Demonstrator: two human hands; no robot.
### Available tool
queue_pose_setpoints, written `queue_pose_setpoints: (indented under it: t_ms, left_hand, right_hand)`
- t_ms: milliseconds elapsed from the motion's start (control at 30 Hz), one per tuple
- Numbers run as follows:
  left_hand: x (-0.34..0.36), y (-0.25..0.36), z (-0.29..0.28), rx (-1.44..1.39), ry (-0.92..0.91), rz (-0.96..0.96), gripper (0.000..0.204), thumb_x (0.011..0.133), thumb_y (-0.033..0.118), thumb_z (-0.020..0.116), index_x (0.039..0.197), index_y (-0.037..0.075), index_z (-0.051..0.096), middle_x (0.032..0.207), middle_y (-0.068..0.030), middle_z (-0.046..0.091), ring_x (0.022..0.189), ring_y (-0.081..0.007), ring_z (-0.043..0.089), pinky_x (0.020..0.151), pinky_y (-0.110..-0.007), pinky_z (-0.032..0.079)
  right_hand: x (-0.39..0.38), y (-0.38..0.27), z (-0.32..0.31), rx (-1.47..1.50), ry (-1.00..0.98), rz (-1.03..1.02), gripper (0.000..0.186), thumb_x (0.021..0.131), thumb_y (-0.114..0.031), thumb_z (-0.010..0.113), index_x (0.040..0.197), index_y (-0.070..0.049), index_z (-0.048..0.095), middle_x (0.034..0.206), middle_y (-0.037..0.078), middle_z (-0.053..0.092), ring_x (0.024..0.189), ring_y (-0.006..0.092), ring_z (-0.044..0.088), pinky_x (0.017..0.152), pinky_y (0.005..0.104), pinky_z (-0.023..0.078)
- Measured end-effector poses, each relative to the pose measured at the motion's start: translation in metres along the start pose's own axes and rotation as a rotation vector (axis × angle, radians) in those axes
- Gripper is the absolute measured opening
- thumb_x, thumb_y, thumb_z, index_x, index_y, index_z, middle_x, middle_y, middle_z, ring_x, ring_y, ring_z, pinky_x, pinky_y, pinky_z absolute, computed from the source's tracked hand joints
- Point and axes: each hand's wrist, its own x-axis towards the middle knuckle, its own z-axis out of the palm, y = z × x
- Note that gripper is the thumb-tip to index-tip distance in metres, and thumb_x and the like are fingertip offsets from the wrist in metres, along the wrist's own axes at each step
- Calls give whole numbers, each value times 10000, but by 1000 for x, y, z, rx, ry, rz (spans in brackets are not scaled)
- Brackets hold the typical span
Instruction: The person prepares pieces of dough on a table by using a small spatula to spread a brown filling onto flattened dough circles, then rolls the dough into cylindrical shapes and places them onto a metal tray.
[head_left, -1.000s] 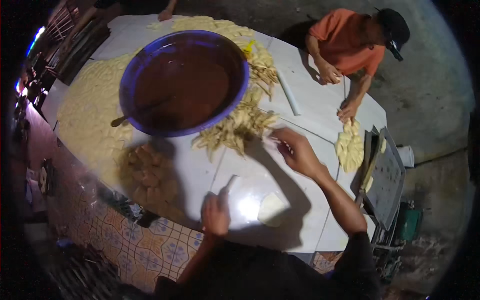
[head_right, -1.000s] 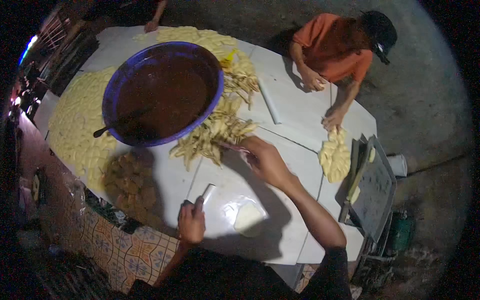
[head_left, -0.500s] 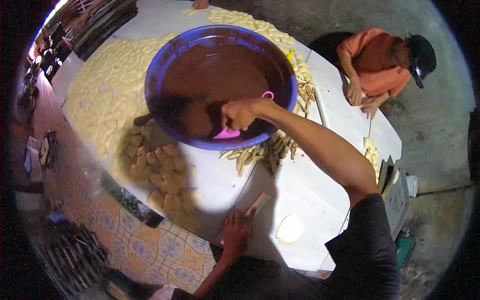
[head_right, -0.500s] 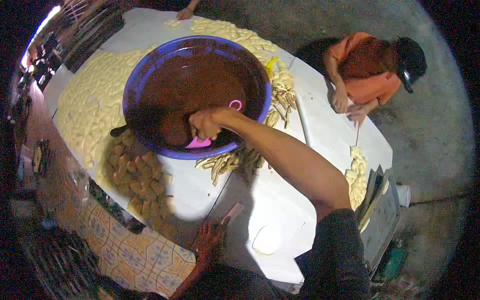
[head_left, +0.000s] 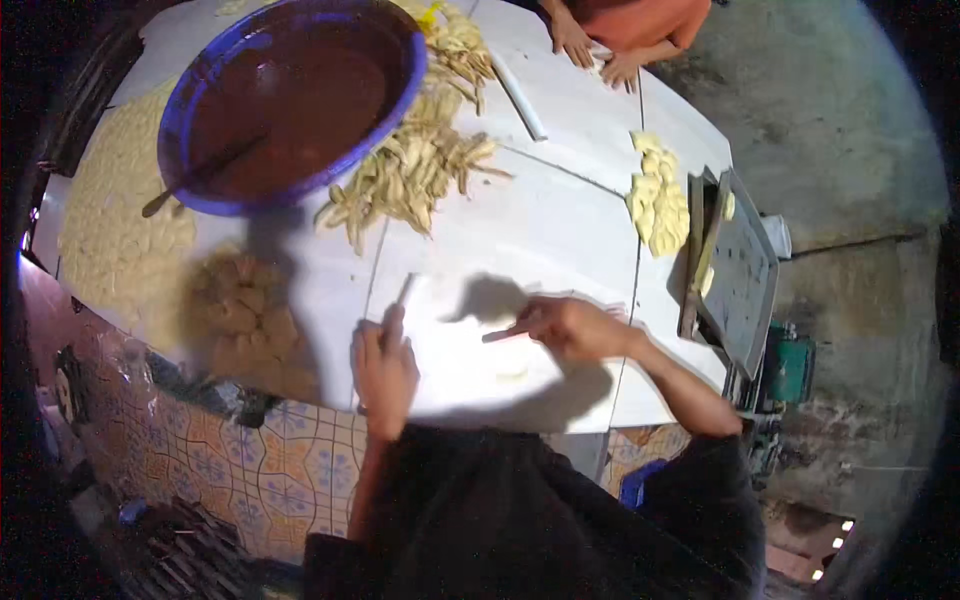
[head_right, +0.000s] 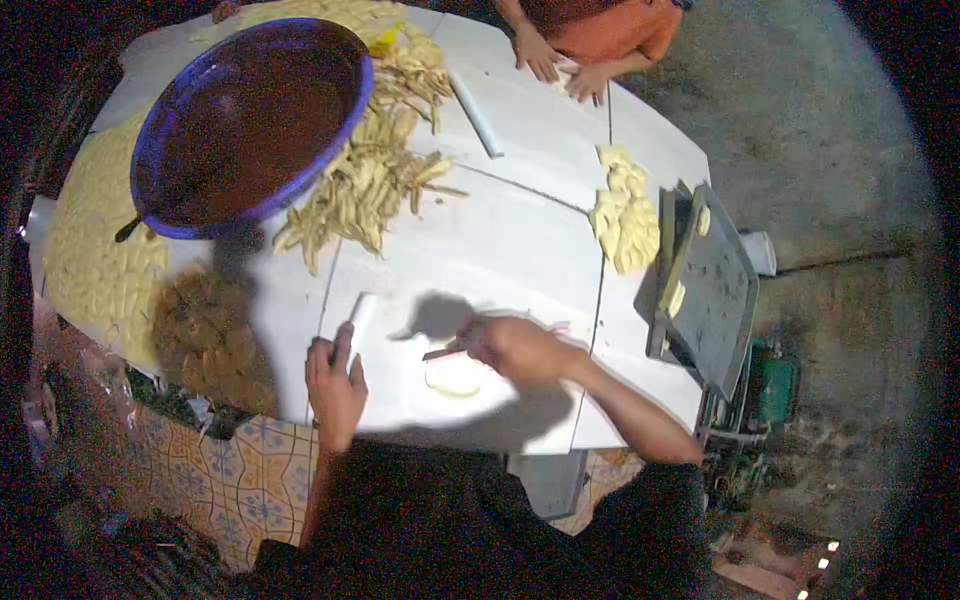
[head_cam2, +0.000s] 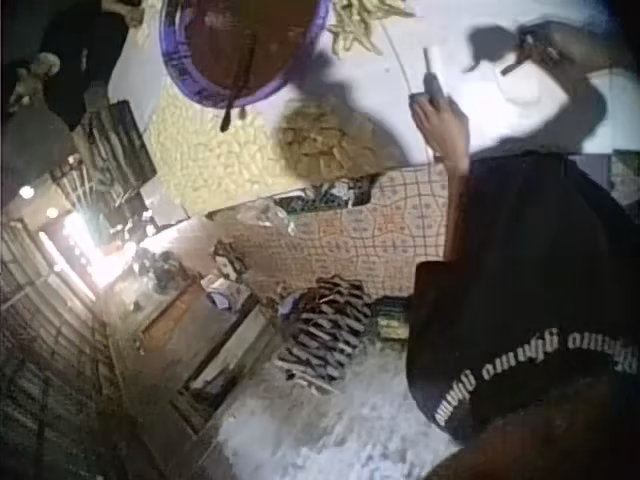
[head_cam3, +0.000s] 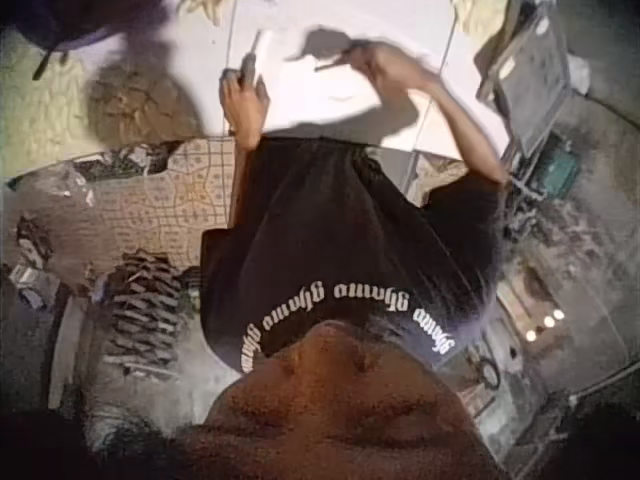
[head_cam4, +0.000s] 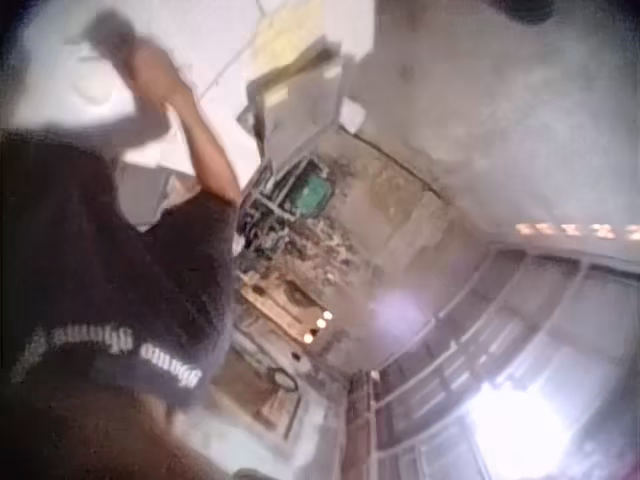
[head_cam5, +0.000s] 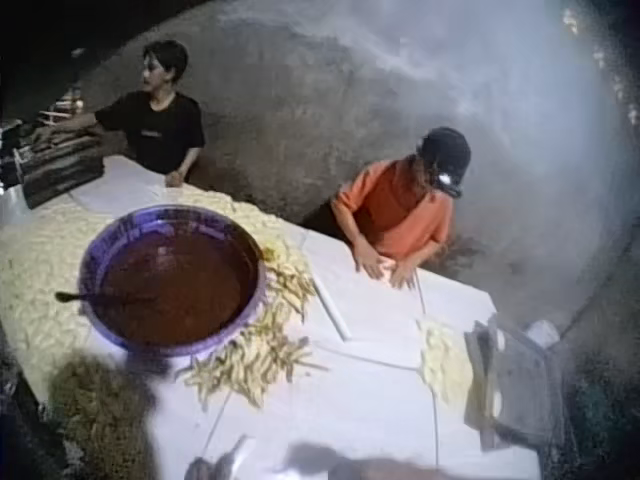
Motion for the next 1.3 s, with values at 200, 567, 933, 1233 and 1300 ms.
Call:
queue_pose_setpoints:
  t_ms: [200, 567, 933, 1233, 1300]
  left_hand:
    - [-7, -7, 6, 70, -47, -10, 607, 855, 62, 675, 1436, 147, 517, 995, -148, 513, 973, -333, 551, 883, -458, 469]
    - [-18, -19, -5, 52, 31, -11, 578, 840, 65, 697, 1401, 128, 569, 982, -131, 513, 960, -321, 543, 872, -445, 470]
    - [-17, -17, -16, 67, 55, -141, 536, 819, 92, 729, 1341, 98, 605, 1016, -171, 551, 963, -359, 567, 857, -465, 478]
    - [-7, -20, -26, 10, 16, -123, 586, 818, 59, 721, 1385, 81, 579, 996, -168, 515, 947, -357, 552, 834, -465, 483]
    - [0, -16, -14, -2, 11, -124, 583, 828, 68, 720, 1392, 84, 575, 992, -163, 504, 962, -352, 533, 853, -470, 469]
  right_hand:
    - [-60, 10, 164, -222, 391, 143, 584, 809, -95, 736, 1363, -48, 554, 1382, 201, 502, 1071, 394, 596, 842, 454, 589]
    - [-80, 5, 100, -59, -51, 365, 399, 906, -269, 680, 1273, -112, 690, 1198, 169, 634, 912, 338, 685, 752, 451, 561]
    - [111, 36, 53, 28, 676, 120, 221, 842, -172, 713, 1008, -31, 750, 936, 181, 731, 830, 382, 691, 797, 444, 561]
    - [236, 39, 73, -240, 763, 23, 153, 853, -164, 679, 869, -16, 716, 923, 161, 707, 914, 361, 662, 832, 464, 548]
    - [209, 65, 67, -354, 664, 16, 154, 846, -154, 679, 852, -4, 710, 873, 178, 702, 876, 372, 665, 805, 466, 549]
